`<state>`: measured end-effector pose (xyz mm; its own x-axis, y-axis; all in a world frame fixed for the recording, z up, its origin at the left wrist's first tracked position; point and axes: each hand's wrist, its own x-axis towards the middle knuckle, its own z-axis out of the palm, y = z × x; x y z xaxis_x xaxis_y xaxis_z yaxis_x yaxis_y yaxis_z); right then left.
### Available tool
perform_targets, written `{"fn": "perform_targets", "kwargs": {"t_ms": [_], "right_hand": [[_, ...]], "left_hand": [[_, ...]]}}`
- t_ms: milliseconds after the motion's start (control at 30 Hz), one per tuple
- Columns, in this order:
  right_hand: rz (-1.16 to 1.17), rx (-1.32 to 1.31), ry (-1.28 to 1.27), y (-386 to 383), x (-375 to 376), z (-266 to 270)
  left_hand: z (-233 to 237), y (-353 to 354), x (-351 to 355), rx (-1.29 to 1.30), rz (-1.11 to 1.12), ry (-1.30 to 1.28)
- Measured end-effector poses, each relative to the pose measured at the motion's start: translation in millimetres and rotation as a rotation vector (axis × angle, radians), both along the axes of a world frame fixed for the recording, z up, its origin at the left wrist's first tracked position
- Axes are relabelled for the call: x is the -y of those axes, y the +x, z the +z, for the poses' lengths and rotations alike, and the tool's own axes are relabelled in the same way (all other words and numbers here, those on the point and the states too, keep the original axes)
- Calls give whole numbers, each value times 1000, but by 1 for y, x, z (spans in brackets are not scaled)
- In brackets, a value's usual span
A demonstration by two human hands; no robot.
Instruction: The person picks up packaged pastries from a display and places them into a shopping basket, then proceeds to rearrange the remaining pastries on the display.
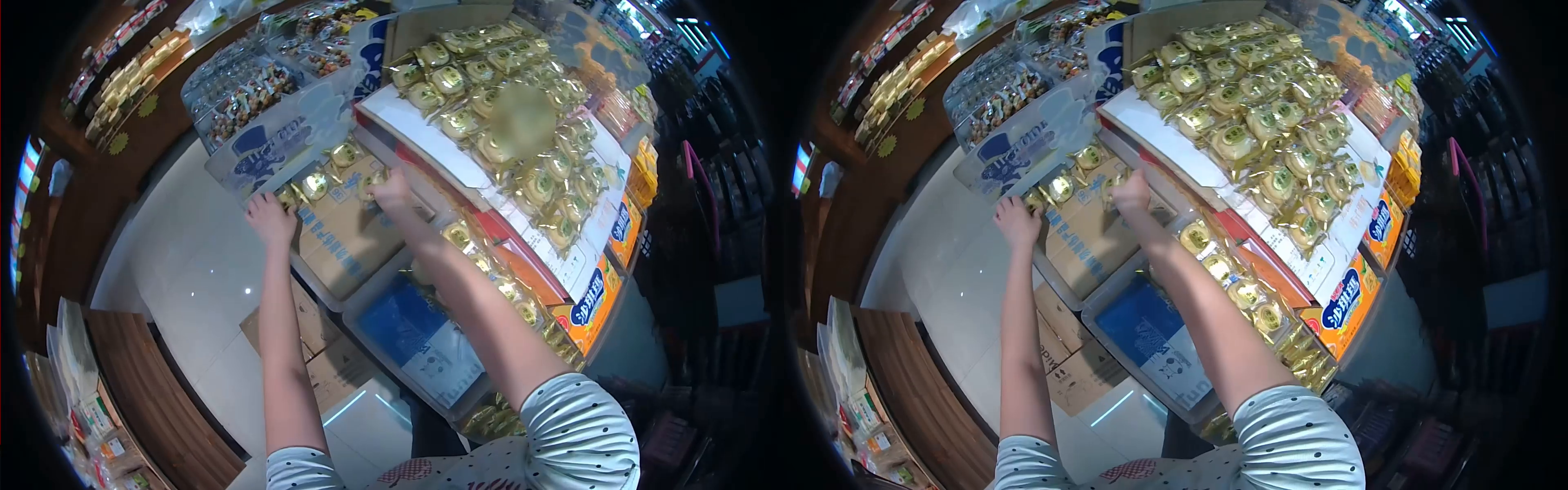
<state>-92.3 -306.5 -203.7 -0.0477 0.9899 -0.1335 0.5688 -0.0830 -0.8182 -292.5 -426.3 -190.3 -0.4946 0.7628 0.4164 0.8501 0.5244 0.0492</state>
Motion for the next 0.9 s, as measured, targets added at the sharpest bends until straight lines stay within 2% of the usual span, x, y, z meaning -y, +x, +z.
{"fn": "perform_targets", "kwargs": {"t_ms": [67, 133, 200, 267, 333, 367, 433, 467, 533, 567, 600, 633, 667, 733, 767, 800, 867, 900], "right_hand": [[9, -16, 21, 16, 12, 5], [91, -2, 284, 28, 29, 9], [155, -144, 358, 46, 52, 29], [232, -266, 344, 67, 81, 65], [332, -569, 73, 97, 115, 108], [327, -567, 91, 116, 128, 123], [405, -594, -82, 162, 153, 145], [409, -596, -74, 188, 162, 145], [319, -802, -310, 246, 179, 141], [254, -925, -393, 275, 190, 149], [191, -1042, -479, 307, 200, 155], [207, -1058, -474, 339, 206, 155], [227, -1046, -489, 372, 209, 151], [169, -1190, -451, 436, 227, 136], [137, -1279, -426, 464, 236, 141], [158, -1264, -460, 495, 241, 140], [33, -1186, -251, 559, 245, 135], [9, -1164, -224, 593, 243, 131]], "left_hand": [[-2, -1, -1, 54, -10, 14], [0, -2, 0, 95, 27, 29], [5, 0, 2, 86, 81, 79], [7, 4, 9, 86, 95, 140], [9, 17, 16, 16, 136, 386], [20, 34, 21, 18, 125, 402], [46, 70, 39, 226, 231, 515], [49, 83, 49, 223, 230, 524], [54, 111, 75, 778, 7, 833], [59, 132, 92, 770, 6, 841], [66, 160, 112, 967, -103, 868], [72, 189, 126, 1164, -213, 894], [81, 221, 139, 1159, -189, 909], [99, 289, 176, 1350, -158, 787], [113, 331, 186, 1415, -137, 811], [121, 366, 196, 1490, -134, 785], [116, 429, 208, 1607, -217, 761], [127, 467, 213, 1699, -178, 727]]}}
